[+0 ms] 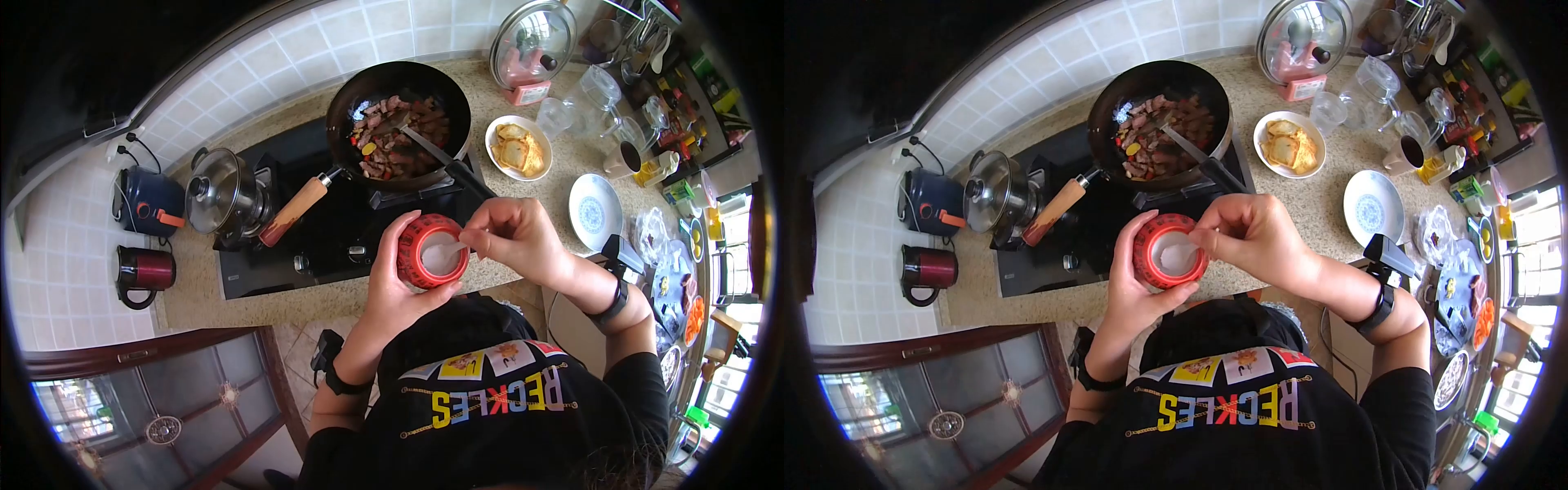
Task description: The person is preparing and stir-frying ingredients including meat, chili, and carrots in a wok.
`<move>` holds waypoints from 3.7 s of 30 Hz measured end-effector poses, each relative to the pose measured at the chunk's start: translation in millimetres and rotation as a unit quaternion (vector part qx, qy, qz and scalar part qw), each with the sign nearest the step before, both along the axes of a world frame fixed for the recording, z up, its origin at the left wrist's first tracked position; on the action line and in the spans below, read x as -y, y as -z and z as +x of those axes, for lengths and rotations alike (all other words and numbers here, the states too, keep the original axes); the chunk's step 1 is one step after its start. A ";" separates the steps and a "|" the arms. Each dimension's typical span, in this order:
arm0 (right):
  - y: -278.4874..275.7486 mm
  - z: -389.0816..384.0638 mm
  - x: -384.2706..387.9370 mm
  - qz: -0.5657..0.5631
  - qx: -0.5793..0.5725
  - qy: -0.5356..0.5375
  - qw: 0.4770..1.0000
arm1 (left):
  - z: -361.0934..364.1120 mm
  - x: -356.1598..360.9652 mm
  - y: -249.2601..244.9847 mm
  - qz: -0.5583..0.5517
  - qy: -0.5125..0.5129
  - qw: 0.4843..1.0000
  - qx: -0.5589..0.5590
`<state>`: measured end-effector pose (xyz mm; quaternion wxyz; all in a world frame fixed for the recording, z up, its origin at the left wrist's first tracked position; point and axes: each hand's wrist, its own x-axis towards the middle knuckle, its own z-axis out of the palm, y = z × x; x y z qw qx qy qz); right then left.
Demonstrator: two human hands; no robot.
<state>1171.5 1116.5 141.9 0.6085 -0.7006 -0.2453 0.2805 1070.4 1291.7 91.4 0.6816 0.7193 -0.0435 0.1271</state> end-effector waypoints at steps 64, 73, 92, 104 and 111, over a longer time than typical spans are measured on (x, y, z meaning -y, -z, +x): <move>-13.1 0.8 -14.2 -0.060 0.262 -0.097 0.958 | 11.6 1.2 15.0 -0.121 0.018 0.992 -0.019; -8.6 4.6 -8.0 0.003 0.031 -0.007 0.999 | -0.9 2.9 9.9 -0.117 0.022 0.993 0.005; -2.1 4.5 -6.2 0.050 -0.088 -0.006 0.995 | 3.3 0.6 18.9 -0.107 0.032 0.993 -0.022; 7.0 27.0 -22.9 -0.006 0.057 -0.003 0.998 | 25.4 -13.1 19.6 -0.099 0.008 0.995 -0.008; 6.2 34.1 -35.6 -0.037 -0.022 -0.078 0.996 | 29.5 -24.7 20.2 -0.097 0.004 0.995 -0.019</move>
